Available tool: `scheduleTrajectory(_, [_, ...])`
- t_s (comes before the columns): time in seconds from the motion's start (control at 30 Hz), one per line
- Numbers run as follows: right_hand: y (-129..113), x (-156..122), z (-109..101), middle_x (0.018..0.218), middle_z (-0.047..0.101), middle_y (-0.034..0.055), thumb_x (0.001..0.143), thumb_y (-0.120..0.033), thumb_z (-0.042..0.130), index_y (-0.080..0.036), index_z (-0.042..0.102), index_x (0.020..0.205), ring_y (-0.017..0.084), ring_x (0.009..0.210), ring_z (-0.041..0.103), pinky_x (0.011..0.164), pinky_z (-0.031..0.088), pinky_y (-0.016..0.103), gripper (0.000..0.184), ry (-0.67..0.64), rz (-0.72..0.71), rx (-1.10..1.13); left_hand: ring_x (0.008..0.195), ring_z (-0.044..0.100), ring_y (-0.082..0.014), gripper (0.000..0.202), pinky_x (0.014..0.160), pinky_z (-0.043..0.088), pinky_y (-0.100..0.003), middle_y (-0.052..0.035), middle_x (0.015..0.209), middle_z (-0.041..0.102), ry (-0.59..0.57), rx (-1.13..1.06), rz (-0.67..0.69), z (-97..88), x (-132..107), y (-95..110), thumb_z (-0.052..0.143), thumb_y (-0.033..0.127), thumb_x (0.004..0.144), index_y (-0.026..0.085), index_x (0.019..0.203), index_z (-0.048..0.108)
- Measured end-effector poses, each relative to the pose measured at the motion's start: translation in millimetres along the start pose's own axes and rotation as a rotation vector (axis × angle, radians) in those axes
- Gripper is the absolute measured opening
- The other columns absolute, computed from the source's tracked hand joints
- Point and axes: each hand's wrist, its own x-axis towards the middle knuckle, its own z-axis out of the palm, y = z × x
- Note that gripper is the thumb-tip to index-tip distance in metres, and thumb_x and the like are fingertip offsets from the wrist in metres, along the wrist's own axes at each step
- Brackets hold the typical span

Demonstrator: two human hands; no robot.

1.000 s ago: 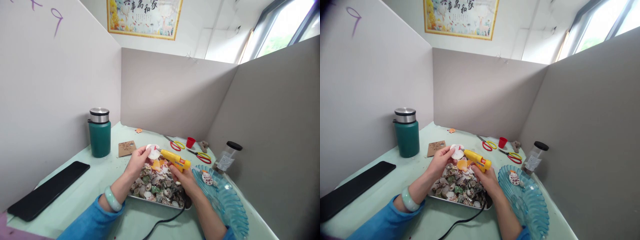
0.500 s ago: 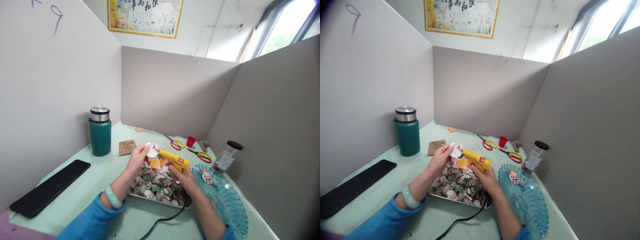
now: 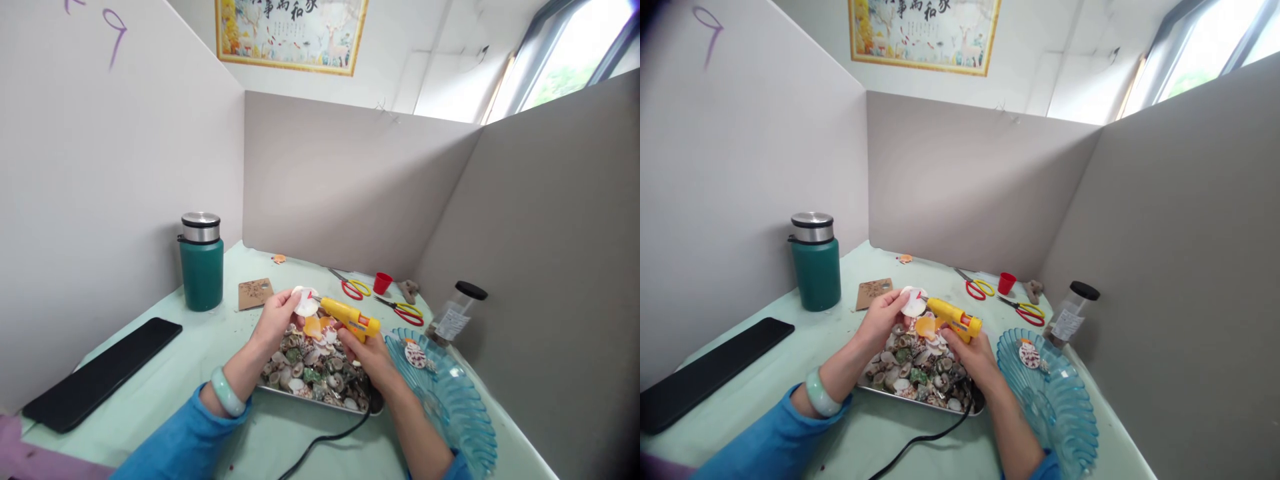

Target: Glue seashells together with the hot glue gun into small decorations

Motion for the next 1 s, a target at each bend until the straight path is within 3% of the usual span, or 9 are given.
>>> scheduleTrajectory(0.13, [2.6, 1.1, 0.5, 0.047, 0.041, -0.0062, 0.07, -0.052, 0.061, -0.017, 0.063, 0.084, 0.009, 0.042, 0.037, 0.042, 0.031, 0.023, 0.038, 0.009, 0.002, 0.009, 0.04, 0.047, -0.0076, 0.045, 0.041, 0.039, -0.019, -0.0019, 0.055, 0.059, 0.002, 0.018, 0.017, -0.1, -0.4, -0.3, 0.059, 0.047, 0.074, 0.008, 0.096, 0.065])
scheduleTrajectory(0.33, [5.2, 4.0, -2.6, 0.049, 0.044, -0.0058, 0.071, -0.05, 0.061, -0.017, 0.061, 0.087, 0.009, 0.043, 0.038, 0.043, 0.031, 0.022, 0.037, 0.014, -0.013, 0.034, 0.041, 0.051, -0.009, 0.038, 0.043, 0.043, -0.019, -0.0012, 0.052, 0.059, -0.084, 0.065, -0.025, 1.5, -2.9, 0.2, 0.062, 0.042, 0.074, 0.009, 0.093, 0.064])
scheduleTrajectory(0.73, [9.5, 5.4, -0.6, 0.048, 0.042, -0.0058, 0.07, -0.05, 0.061, -0.018, 0.061, 0.085, 0.01, 0.042, 0.038, 0.042, 0.031, 0.023, 0.035, 0.049, -0.038, 0.066, 0.041, 0.054, -0.0105, 0.035, 0.044, 0.043, -0.019, -0.0016, 0.047, 0.059, -0.105, 0.062, -0.066, 3.1, -4.3, 4.5, 0.065, 0.04, 0.071, 0.009, 0.089, 0.065])
scheduleTrajectory(1.0, [8.4, 4.7, -4.1, 0.051, 0.045, -0.0052, 0.073, -0.047, 0.061, -0.019, 0.061, 0.088, 0.01, 0.044, 0.04, 0.044, 0.032, 0.024, 0.032, -0.002, -0.021, 0.068, 0.042, 0.055, -0.0118, 0.038, 0.046, 0.045, -0.021, -0.0018, 0.048, 0.059, -0.1, 0.1, -0.039, 4.4, -6.3, 5.9, 0.063, 0.04, 0.073, 0.008, 0.094, 0.064])
